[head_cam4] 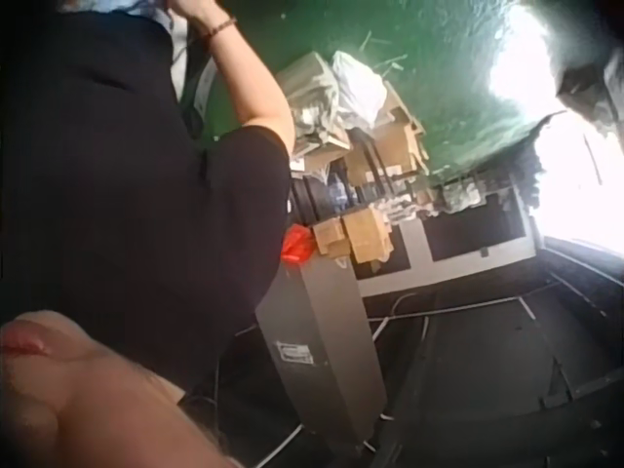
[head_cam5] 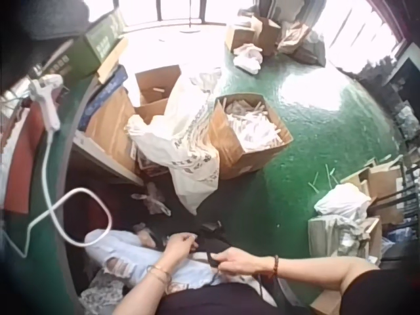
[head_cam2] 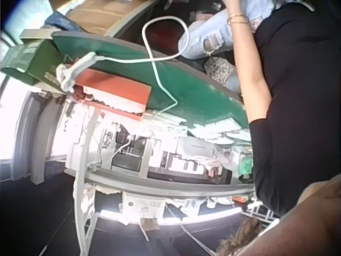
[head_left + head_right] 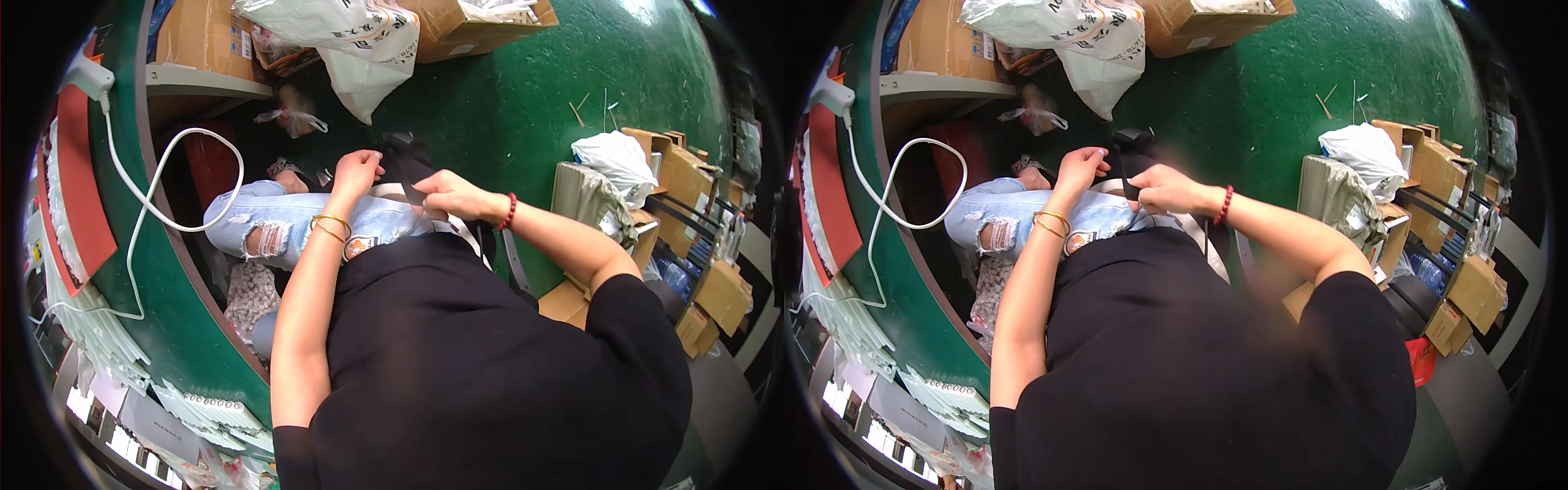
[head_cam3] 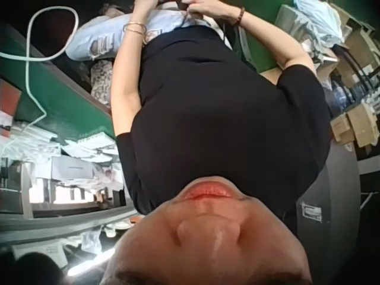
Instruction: Assembling small electronic or decorative components on a production line, including applying adhesive and organizing parts.
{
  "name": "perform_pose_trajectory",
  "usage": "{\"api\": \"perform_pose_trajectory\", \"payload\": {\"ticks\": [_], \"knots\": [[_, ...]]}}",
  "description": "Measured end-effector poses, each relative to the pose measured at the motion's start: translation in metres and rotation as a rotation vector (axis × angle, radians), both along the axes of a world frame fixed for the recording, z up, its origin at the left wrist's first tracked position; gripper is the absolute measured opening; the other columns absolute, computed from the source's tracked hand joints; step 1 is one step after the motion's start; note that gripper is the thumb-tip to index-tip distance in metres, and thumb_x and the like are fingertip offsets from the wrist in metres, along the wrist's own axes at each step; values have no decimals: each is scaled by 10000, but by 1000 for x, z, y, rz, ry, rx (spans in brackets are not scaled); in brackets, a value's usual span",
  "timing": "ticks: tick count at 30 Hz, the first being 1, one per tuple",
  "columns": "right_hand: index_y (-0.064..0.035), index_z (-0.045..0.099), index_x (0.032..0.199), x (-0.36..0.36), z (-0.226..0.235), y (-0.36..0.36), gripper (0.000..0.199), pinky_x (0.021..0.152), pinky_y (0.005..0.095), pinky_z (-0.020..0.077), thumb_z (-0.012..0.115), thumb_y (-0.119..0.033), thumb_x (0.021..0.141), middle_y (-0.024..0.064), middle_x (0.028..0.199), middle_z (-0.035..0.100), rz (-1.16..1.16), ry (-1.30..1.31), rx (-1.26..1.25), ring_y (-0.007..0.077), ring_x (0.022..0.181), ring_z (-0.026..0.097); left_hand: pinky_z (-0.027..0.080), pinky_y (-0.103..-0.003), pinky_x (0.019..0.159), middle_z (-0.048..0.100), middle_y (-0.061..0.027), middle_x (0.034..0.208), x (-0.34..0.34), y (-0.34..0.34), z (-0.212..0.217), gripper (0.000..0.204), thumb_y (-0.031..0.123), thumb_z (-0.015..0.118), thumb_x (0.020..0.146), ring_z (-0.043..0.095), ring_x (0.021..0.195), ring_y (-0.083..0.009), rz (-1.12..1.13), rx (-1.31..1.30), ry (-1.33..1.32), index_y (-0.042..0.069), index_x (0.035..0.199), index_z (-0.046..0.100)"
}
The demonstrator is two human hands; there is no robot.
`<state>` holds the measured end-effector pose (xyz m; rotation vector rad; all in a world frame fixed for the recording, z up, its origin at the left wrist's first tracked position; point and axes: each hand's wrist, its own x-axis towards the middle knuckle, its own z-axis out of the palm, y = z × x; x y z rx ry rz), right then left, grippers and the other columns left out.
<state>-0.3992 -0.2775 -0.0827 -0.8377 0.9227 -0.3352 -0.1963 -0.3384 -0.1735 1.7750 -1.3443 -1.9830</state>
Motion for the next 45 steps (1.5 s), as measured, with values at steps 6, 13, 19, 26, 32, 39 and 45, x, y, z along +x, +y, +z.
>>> {"api": "perform_pose_trajectory", "payload": {"ticks": [6, 13, 19, 26, 32, 39, 45], "knots": [[-7, 651, 828, 9, -5, -7, 200, 511, 247, 438, 538, -170, 854, 36, 568, 581, 122, 121, -204, 108, 505, 535, 518, -318, 650, 689, -104, 968, -33, -11, 9, 476, 475, 474, 951, 648, 767, -181, 254, 676, 134, 18, 970, 604], [34, 619, 929, 46, -66, -42, 317, 459, 259, 459, 530, -270, 952, 103, 639, 628, -252, 6, 237, 140, 484, 579, 446, -304, 516, 596, -55, 675, -8, -14, -45, 117, 46, 543, 884, 552, 557, -162, 695, 184, 65, -4, 841, 639], [31, 570, 947, 42, -64, -82, 229, 448, 266, 479, 512, -190, 954, 105, 620, 610, -184, 49, 89, 168, 475, 587, 434, -255, 569, 671, -59, 840, -41, -49, 24, 183, 141, 573, 922, 540, 616, -120, 488, -59, 284, -11, 1003, 635], [3, 590, 975, -26, -15, -72, 231, 514, 242, 487, 445, -175, 990, 102, 640, 645, -261, 34, -25, 139, 514, 605, 467, -276, 470, 669, -101, 866, -84, -52, 69, 227, 139, 564, 939, 609, 611, -156, 317, 196, 656, -34, 1081, 598], [22, 600, 1015, -57, -6, -23, 304, 585, 228, 494, 438, -235, 1012, 91, 724, 656, -721, 150, -154, 125, 580, 597, 446, -269, 855, 672, -79, 1090, -72, -69, 79, 334, 35, 553, 865, 601, 1000, -133, -28, 71, 355, 25, 1193, 613], [32, 528, 1280, -66, 101, 42, 385, 949, 290, 426, 462, -229, 1005, 139, 1185, 637, -977, 242, -448, 172, 1049, 597, 443, -308, 957, 500, -147, 1355, -125, 46, 108, 754, -86, 564, 718, 501, 1226, -230, -415, 449, 818, 21, 1427, 331], [-25, 625, 1105, -108, 84, 80, 242, 688, 251, 459, 567, -126, 893, 26, 984, 686, -1514, 119, 245, 97, 773, 595, 430, -329, 980, 610, -175, 1159, -119, 61, 183, 426, 171, 653, 837, 562, 1131, -260, -1019, -46, 732, -63, 1183, 568]]}}
